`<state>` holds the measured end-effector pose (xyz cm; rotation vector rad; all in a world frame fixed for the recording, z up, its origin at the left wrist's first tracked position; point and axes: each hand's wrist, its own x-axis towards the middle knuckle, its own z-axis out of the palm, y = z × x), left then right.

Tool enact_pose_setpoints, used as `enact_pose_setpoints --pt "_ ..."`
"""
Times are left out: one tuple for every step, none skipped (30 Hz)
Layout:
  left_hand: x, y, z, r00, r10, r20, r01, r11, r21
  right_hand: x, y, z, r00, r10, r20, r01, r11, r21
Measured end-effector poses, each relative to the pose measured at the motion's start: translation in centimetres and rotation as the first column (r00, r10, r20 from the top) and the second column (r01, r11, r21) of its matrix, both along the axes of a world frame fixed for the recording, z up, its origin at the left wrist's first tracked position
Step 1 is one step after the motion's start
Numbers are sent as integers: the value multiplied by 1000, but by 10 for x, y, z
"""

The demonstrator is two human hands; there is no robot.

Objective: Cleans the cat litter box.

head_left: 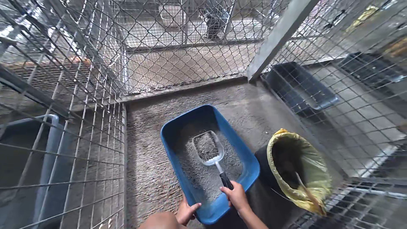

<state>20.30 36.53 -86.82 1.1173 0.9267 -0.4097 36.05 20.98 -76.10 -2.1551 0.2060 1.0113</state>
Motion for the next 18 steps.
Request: enact_pose_setpoints --pt "-3 -4 3 999 -33 -19 33 999 -6 -1 1 0 1000 -15 2 15 1000 -2" --pt "-5 -6 7 997 -66 -31 66 998 -5 -3 2 0 1000 -2 -2 2 1000 -11" --pt "-6 -7 8 995 -97 -35 97 995 1 -3 1 1 999 38 -16 -39 999 -26" --pt "-5 -7 6 992 -123 -36 124 992 13 -1 1 2 996 84 -32 -85 996 -41" --pt "-4 -7 3 991 -133 -32 134 991 19 1 0 4 993 110 -45 -112 993 -47" --pt "-4 -7 2 992 -125 -27 125 992 16 1 0 4 994 102 -44 -103 994 -43" --pt "-4 -9 2 995 -93 -24 93 996 3 0 1 3 997 67 -38 -68 997 -31" --pt "-4 -10 2 998 -52 -21 51 998 -20 -2 2 2 999 30 -35 -30 999 -21" --pt "-3 -11 1 1000 -13 -12 13 999 -43 -3 2 2 999 22 -30 -23 1000 -20" --pt "-1 -10 -1 1000 22 -1 -22 998 -53 -3 2 2 998 47 -30 -48 998 -27" --pt "4 -8 -3 998 54 10 -54 997 -54 -1 1 3 996 81 -31 -82 996 -34" --pt "11 -2 -4 997 73 26 -71 996 -52 2 0 6 995 100 -30 -101 994 -37" --pt "19 5 -6 995 85 42 -83 996 -43 3 0 7 995 98 -21 -99 995 -34" --pt "29 13 -7 994 99 52 -98 995 -19 4 0 7 997 79 -12 -80 996 -26" --pt "40 22 -3 991 120 64 -120 993 -1 5 0 8 998 62 -9 -62 998 -23" --pt "50 30 2 986 142 92 -144 989 19 7 0 9 998 56 -16 -56 998 -30" --pt "60 38 5 979 158 127 -164 986 38 11 1 11 998 59 -24 -60 997 -40" --pt "68 45 6 971 170 167 -181 982 52 15 1 11 998 57 -25 -58 997 -45"
